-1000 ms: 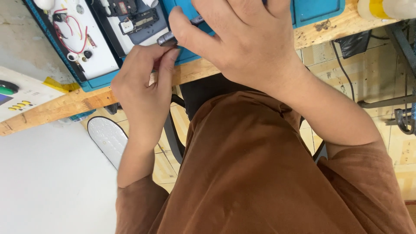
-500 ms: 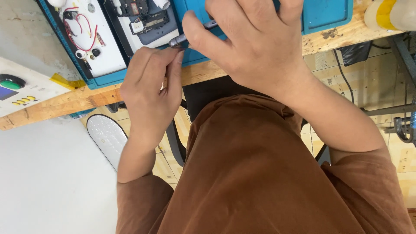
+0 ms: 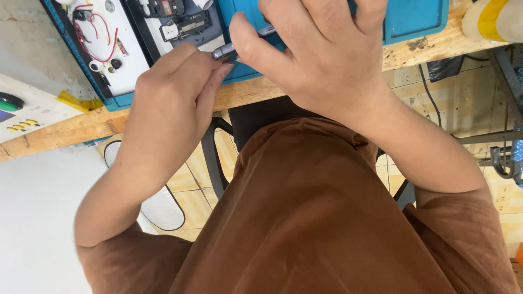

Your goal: The person applies liquid adhesive along the edges of a smartphone's back panel and then peels off a protective film from the back. The phone is held and rotated to access different edges, and the film is removed to reveal the internal components.

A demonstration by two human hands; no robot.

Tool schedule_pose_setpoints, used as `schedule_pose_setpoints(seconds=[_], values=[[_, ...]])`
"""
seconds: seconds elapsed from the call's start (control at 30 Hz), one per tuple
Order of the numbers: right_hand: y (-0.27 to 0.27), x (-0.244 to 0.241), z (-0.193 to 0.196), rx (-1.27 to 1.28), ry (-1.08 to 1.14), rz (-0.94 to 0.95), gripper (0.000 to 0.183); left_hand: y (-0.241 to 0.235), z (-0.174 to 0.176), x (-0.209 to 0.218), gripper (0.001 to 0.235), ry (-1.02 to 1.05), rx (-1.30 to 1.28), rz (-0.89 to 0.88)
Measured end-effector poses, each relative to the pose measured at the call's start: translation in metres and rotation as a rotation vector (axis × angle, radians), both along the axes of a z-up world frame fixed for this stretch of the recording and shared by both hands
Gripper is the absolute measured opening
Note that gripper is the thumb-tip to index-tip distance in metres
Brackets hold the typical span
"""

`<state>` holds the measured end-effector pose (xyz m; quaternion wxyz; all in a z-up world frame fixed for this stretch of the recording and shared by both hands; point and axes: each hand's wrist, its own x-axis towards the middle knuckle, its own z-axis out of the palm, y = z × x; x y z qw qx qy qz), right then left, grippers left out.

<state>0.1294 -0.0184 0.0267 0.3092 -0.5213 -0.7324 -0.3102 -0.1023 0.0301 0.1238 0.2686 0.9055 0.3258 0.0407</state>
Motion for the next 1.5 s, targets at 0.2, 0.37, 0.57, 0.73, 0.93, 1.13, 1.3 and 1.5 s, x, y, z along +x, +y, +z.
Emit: schedule_pose_setpoints(seconds=[0.2,0.37,0.57,0.73,0.93,1.13,1.3,1.5], values=[[0.004,0.002,-0.006,0.027,-0.024,0.002,0.032,0.005,-0.008,-0.007,0.043,0.038,0.051,-0.043],[0.002,0.001,-0.005,0.010,-0.030,-0.014,0.029,0.001,-0.014,-0.008,0.045,0.031,0.090,-0.026],[0.002,-0.001,-0.005,0.002,-0.022,-0.016,0.030,-0.002,-0.016,-0.007,0.032,-0.004,0.093,-0.015],[0.002,0.000,-0.004,-0.014,-0.036,-0.027,0.030,-0.006,-0.018,-0.005,0.018,-0.028,0.122,-0.008],[0.003,0.000,-0.002,0.007,-0.051,-0.026,0.033,-0.009,-0.020,-0.005,0.023,0.007,0.144,0.006],[0.001,-0.001,-0.002,-0.017,-0.032,-0.022,0.032,-0.011,-0.021,-0.005,0.027,0.006,0.164,0.017],[0.004,0.001,-0.003,0.000,-0.030,-0.009,0.028,-0.011,-0.022,-0.004,0.024,0.011,0.158,0.040],[0.000,-0.002,0.001,-0.049,-0.003,-0.019,0.030,-0.011,-0.024,-0.004,0.027,-0.007,0.163,0.032]])
